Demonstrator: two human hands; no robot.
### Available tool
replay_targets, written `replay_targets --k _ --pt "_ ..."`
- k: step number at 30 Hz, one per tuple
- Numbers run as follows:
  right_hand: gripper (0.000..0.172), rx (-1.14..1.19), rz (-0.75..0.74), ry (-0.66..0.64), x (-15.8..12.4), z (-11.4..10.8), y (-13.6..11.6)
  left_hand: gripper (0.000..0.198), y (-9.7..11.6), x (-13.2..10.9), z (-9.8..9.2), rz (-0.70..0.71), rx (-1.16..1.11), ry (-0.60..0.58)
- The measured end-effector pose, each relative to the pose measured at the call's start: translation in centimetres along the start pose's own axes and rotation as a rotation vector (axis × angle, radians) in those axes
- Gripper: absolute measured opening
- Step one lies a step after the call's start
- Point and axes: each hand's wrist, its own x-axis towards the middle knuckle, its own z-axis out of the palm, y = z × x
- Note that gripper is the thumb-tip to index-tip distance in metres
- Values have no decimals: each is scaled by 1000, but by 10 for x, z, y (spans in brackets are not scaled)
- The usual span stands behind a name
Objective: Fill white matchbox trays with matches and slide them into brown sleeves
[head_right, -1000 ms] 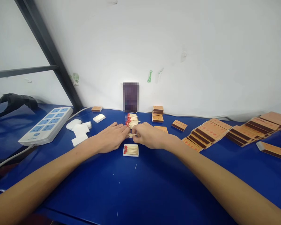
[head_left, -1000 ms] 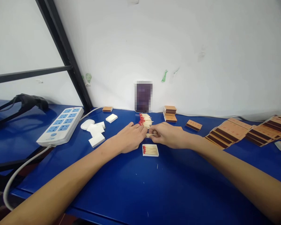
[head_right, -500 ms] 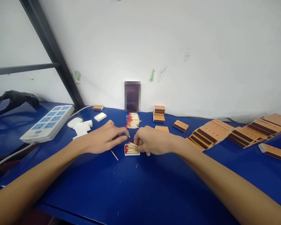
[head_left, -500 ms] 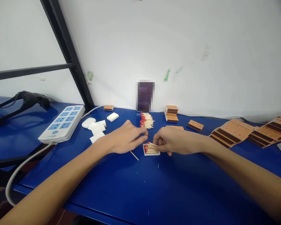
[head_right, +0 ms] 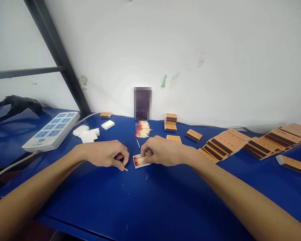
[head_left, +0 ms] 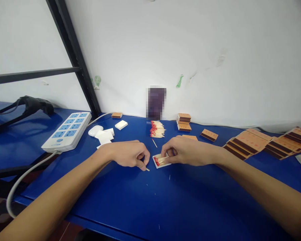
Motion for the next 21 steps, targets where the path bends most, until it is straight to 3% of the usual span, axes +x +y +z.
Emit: replay_targets --k 6,12,21 --pt "22 -21 -13 14 0 -1 5 14 -20 22 11 -25 268 431" --pt "18 17 1 -39 -1 -1 1 18 -29 37 14 -25 316 478" --pt "20 -41 52 -10 -6 -10 8 20 -27 41 17 -82 357 420"
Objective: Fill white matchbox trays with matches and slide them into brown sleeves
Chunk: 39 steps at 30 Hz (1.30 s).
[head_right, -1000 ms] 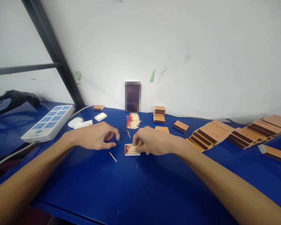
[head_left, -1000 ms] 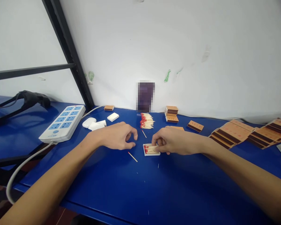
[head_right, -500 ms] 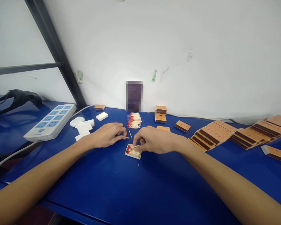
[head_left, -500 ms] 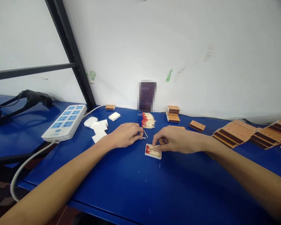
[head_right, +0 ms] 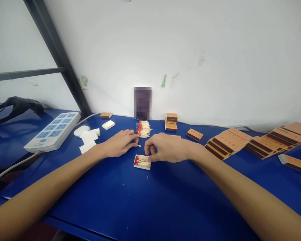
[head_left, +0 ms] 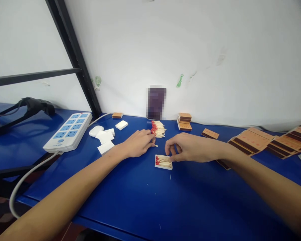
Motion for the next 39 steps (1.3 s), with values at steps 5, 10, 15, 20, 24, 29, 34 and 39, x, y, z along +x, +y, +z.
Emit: replay_targets --k 5,10,15,20,24,29,34,39 --pt "19 35 6 -46 3 2 -4 23 6 -5 -2 6 77 -30" --pt "22 72 45 -72 -3 -7 -5 25 24 -12 -8 53 -133 -32" --pt "23 49 118 -56 -15 -21 -5 23 41 -16 -9 120 -271 -35" --pt "27 42 93 -155 -14 -16 -4 24 38 -14 -10 167 -374 20" --pt "27 20 92 -139 -13 -12 -4 17 28 -12 -9 262 -473 42" --pt "23 53 16 -42 -9 -2 -11 13 24 -12 -3 297 -491 167" --pt "18 34 -92 90 1 12 -17 8 30 -14 0 313 -488 224" --pt "12 34 -80 60 4 15 -16 4 27 -17 -3 324 -487 138"
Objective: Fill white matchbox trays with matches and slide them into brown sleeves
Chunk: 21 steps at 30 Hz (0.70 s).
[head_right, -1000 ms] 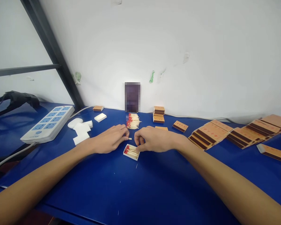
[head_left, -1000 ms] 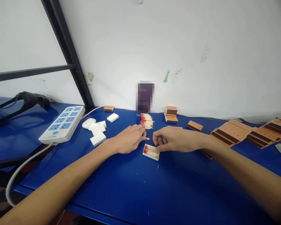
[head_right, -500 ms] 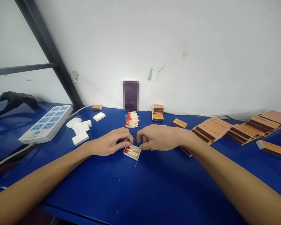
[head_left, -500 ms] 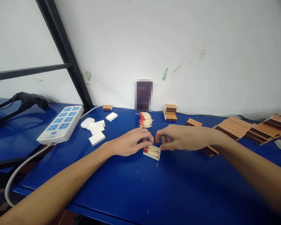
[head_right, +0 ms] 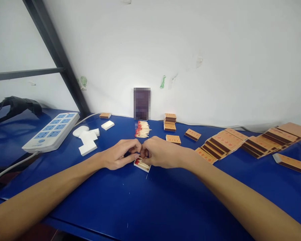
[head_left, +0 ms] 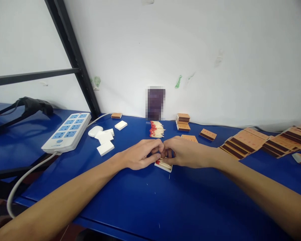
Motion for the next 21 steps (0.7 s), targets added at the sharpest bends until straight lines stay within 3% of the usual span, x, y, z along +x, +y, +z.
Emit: replay_targets --k 7,15,21 --pt "12 -37 66 -7 -1 0 -4 38 -6 -2 -7 -65 250 -146" --pt "14 -54 164 -14 -4 -1 -10 37 -1 2 -3 -91 305 -169" --pt "19 -179 117 24 -4 3 -4 43 -3 2 2 -122 348 -135"
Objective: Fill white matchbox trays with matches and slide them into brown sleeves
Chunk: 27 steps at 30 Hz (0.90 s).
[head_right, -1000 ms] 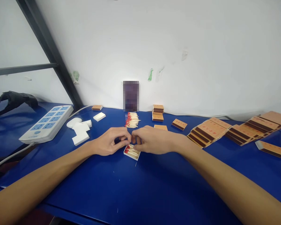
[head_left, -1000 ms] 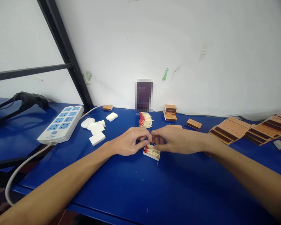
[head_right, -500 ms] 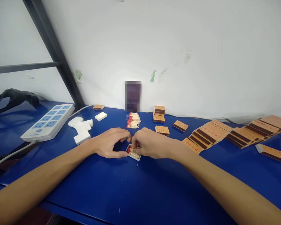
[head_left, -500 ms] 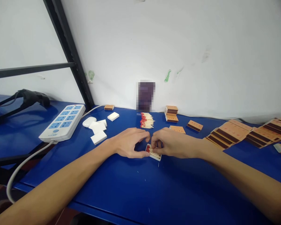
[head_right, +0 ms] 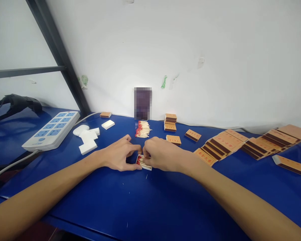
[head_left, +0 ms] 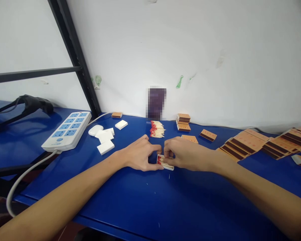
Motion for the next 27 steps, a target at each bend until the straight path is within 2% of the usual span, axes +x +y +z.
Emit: replay_targets --k 5,13,19,23,27 --pt "21 -65 12 13 0 1 1 49 -2 0 5 -23 34 11" --pt "21 20 -34 50 -2 -6 9 49 -3 -1 0 12 113 61" --pt "24 71 -25 -42 -5 -9 11 54 -5 -3 -3 -32 156 42" --pt "26 77 -52 -66 -4 -8 9 43 -3 -3 -3 40 112 84" --pt "26 86 -29 -84 -4 -8 6 31 -1 -3 -1 84 37 56"
